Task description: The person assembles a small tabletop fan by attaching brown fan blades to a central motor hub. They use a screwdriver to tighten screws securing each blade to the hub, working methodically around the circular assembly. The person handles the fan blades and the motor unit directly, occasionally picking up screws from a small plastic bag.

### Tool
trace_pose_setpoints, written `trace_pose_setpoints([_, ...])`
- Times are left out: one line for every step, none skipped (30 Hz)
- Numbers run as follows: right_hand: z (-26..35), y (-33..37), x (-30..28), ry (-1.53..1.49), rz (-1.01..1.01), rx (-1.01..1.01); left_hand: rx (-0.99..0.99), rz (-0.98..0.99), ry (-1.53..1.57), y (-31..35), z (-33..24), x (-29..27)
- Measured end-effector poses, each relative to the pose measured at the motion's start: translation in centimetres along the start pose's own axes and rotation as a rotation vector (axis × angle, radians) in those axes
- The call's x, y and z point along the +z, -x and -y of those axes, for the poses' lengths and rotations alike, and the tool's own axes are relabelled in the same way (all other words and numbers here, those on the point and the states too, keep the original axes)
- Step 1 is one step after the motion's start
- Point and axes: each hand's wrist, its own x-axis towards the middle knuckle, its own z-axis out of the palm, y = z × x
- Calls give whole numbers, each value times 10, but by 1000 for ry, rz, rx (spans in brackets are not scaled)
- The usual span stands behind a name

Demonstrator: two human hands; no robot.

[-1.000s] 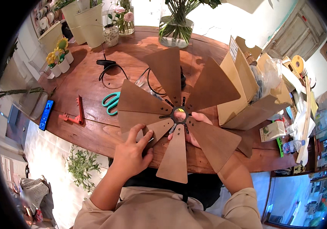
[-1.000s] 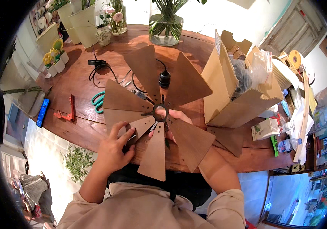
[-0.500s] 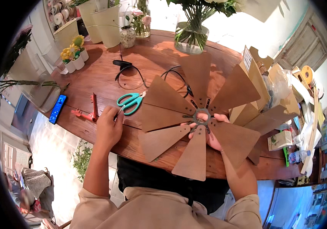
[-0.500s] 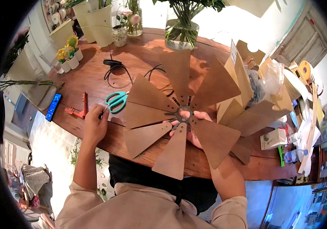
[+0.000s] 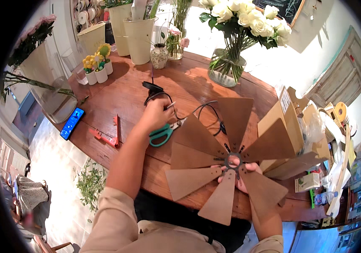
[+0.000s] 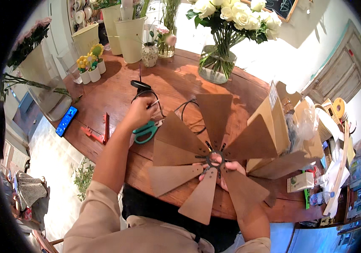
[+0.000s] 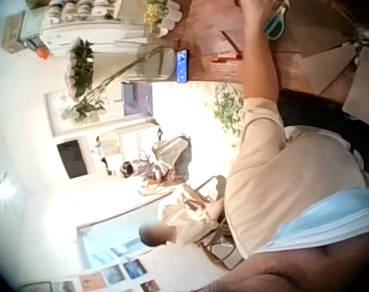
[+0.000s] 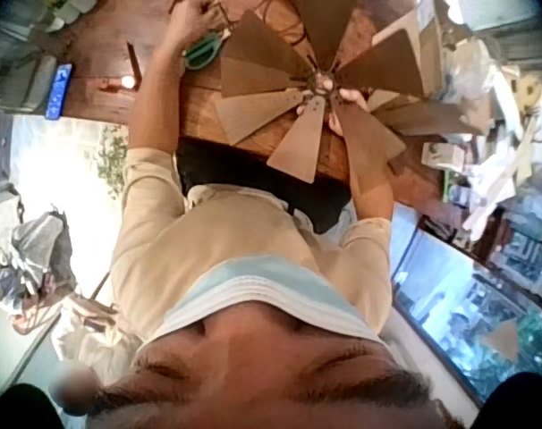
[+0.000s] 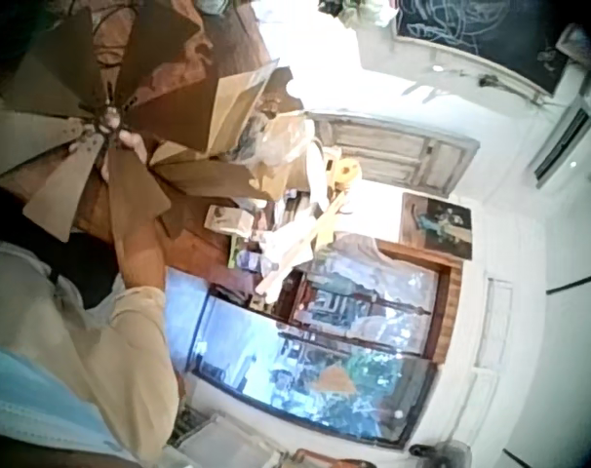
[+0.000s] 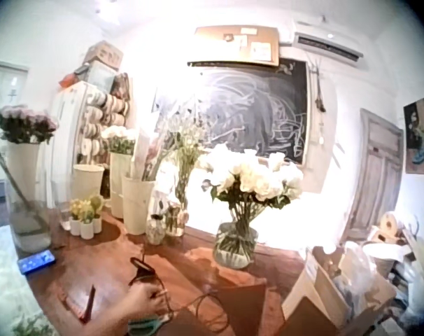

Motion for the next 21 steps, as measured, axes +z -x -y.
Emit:
trace_pose_setpoints([-1, 4, 0, 13, -1, -6, -12, -16, -92, 6, 3, 1])
trace_pose_setpoints([0, 6, 1, 27, -2, -13, -23, -33, -185, 8, 5, 2])
trace_pose_setpoints([0, 5, 2, 29, -14, 10, -32, -32, -189, 11, 10, -1])
trace_pose_setpoints([-1, 2, 1, 24, -12, 18, -15, -41, -208, 13, 14, -4])
trace_pose_setpoints([-2, 0, 1, 33, -11, 30, 2, -50, -228, 15, 17, -9])
trace_pose_setpoints([-3, -2, -1, 44, -11, 43, -5, -52, -228, 17, 14, -14])
trace_pose_setpoints([-5, 1, -6, 45, -23, 24, 59, 122, -65, 15, 2, -16])
trace_pose_setpoints([-5, 6, -7, 50, -32, 22, 123, 296, 98, 15, -7, -18])
trace_pose_setpoints([-5, 5, -2, 71, -64, 25, 119, 327, -13, 21, -10, -21])
trace_pose_setpoints([-5, 4, 0, 92, -95, 27, 115, 322, -14, 24, -11, -23])
trace_pose_setpoints([-5, 5, -5, 79, -100, 42, 63, 348, -159, 27, -12, -25])
trace_pose_setpoints([-5, 4, -4, 80, -100, 43, 14, 375, -304, 27, -12, -25])
trace_pose_setpoints([-5, 4, -1, 78, -92, 52, 78, 326, -238, 23, 4, -23])
trace_pose_setpoints([-5, 4, 0, 76, -85, 60, 79, 327, -238, 26, 12, -27])
trace_pose_setpoints([-6, 5, -1, 60, -101, 57, -25, 304, -312, 26, 6, -36])
trace_pose_setpoints([-7, 6, -1, 58, -102, 49, -128, 280, -385, 26, 4, -41])
trace_pose_setpoints([-6, 7, 0, 92, -139, 59, -80, 198, -357, 27, 9, -39])
trace_pose_setpoints([-6, 9, 4, 129, -176, 67, -69, 200, -356, 25, 0, -35])
trace_pose_setpoints([-5, 11, 6, 128, -176, 55, -49, 150, -69, 21, -14, -26])
trace_pose_setpoints([-5, 12, 8, 146, -205, 56, -30, 100, 219, 19, -28, -15])
trace_pose_setpoints([-6, 12, 13, 162, -231, 64, -79, 126, 426, 21, -37, -4])
